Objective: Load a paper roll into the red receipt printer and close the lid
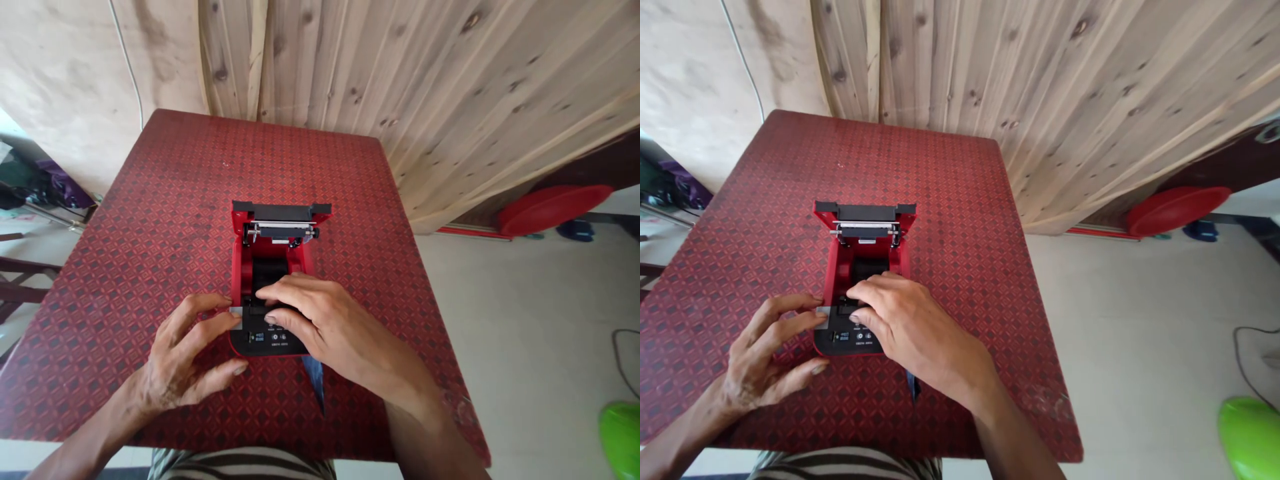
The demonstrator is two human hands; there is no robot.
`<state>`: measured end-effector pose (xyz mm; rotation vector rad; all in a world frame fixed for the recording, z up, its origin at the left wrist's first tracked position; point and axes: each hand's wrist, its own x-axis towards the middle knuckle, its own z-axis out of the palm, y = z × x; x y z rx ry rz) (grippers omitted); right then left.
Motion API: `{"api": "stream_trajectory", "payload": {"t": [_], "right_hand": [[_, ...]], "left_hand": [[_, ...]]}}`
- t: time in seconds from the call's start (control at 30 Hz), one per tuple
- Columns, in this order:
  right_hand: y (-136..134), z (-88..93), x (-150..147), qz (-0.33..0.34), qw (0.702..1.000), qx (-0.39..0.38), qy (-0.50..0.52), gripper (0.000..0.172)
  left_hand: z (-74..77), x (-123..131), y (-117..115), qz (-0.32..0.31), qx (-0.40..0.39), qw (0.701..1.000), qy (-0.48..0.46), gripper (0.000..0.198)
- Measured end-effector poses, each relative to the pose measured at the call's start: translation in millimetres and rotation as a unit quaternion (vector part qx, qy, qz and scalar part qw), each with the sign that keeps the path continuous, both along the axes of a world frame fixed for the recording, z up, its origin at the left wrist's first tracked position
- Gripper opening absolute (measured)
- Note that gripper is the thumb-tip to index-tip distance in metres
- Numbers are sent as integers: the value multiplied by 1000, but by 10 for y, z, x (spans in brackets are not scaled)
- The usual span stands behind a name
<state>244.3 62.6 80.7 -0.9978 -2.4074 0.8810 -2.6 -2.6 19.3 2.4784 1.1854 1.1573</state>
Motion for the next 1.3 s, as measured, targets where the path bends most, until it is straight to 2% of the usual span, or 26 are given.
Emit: {"api": "stream_trajectory", "payload": {"t": [0.27,0.4,0.53,0.7,0.9,1.03,1.2,1.3], "right_hand": [[123,-70,32,11,996,-34,79,11],[167,-43,45,31,997,-51,47,21],[237,-6,44,67,996,-51,18,20],[273,-34,15,30,998,-54,32,21],[158,-20,-34,-22,998,34,55,18],[-3,17,-31,-21,998,59,17,20],[-195,69,-11,-7,998,45,-50,25],[-242,98,-20,-4,995,80,-57,28]], "left_hand": [[61,30,42,-7,23,999,21,29],[75,18,56,-15,21,999,21,29],[62,14,66,-18,25,999,19,29],[31,2,52,-14,25,999,18,29],[68,-49,80,-9,6,1000,12,29],[122,-78,142,3,1,1000,10,29],[227,-76,288,7,45,999,23,31],[336,-49,435,34,89,995,21,40]]}}
